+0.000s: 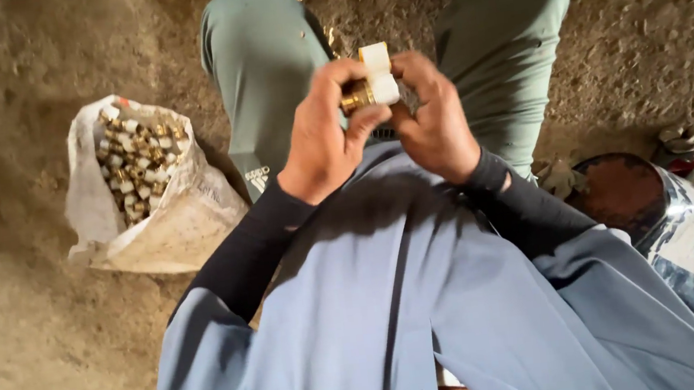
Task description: Applying white PTFE sealant tape to the threaded ends of brass plumbing fittings.
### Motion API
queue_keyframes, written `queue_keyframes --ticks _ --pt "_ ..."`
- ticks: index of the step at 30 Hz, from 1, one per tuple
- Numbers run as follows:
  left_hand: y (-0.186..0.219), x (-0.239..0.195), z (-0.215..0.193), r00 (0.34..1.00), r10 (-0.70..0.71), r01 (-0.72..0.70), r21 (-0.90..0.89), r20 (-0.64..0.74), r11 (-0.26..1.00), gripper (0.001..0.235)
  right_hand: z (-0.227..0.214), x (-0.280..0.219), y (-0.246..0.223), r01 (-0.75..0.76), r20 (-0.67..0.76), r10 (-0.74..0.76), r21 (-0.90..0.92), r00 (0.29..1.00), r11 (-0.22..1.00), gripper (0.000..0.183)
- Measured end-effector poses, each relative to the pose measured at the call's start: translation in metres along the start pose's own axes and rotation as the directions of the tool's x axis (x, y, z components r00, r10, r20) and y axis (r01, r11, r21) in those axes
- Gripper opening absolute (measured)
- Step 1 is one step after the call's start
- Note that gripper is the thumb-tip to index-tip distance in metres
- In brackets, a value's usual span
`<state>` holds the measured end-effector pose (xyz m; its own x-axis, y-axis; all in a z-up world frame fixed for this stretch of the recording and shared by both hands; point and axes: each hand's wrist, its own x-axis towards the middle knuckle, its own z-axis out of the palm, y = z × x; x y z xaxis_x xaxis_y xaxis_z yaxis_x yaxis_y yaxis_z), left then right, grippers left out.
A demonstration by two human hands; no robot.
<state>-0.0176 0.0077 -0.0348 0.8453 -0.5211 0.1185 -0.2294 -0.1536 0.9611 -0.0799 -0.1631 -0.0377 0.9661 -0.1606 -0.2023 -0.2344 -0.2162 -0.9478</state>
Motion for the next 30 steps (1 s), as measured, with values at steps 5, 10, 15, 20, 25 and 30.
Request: queue_keyframes --ticks 5,10,15,20,25,30 --pt "0.002 0.013 -0.006 0.95 0.272 -0.309 0.344 0.152 0.887 0.049 -0.013 0.014 -0.009 0.383 -0.052 -0.45 -0.442 0.892 0.811 0.011" --pt "0.001 -0.003 0.016 0.885 0.425 -0.464 0.285 0.19 0.839 0.044 -0.012 0.061 0.086 0.269 -0.168 -0.4 -0.508 0.901 0.818 0.012" --pt "0.016 0.006 -0.035 0.801 0.323 -0.442 0.134 0.504 0.887 0.042 -0.02 0.073 0.107 0.349 -0.032 -0.437 -0.551 0.899 0.758 0.011" --pt "-0.227 -0.062 -0.209 0.978 -0.025 0.179 0.781 -0.205 0.598 0.033 -0.007 0.079 0.137 0.193 0.065 -0.183 -0.448 0.981 0.873 0.01" --pt "-0.419 -0.212 -0.287 0.553 -0.773 0.467 0.884 -0.31 -0.021 0.022 0.005 0.092 0.161 0.024 0.128 0.034 -0.422 0.991 0.906 0.014" --pt "-0.396 -0.121 -0.258 0.732 -0.605 0.557 0.787 -0.314 0.265 0.02 0.02 0.115 0.15 -0.061 0.148 0.143 -0.455 0.979 0.888 0.013"
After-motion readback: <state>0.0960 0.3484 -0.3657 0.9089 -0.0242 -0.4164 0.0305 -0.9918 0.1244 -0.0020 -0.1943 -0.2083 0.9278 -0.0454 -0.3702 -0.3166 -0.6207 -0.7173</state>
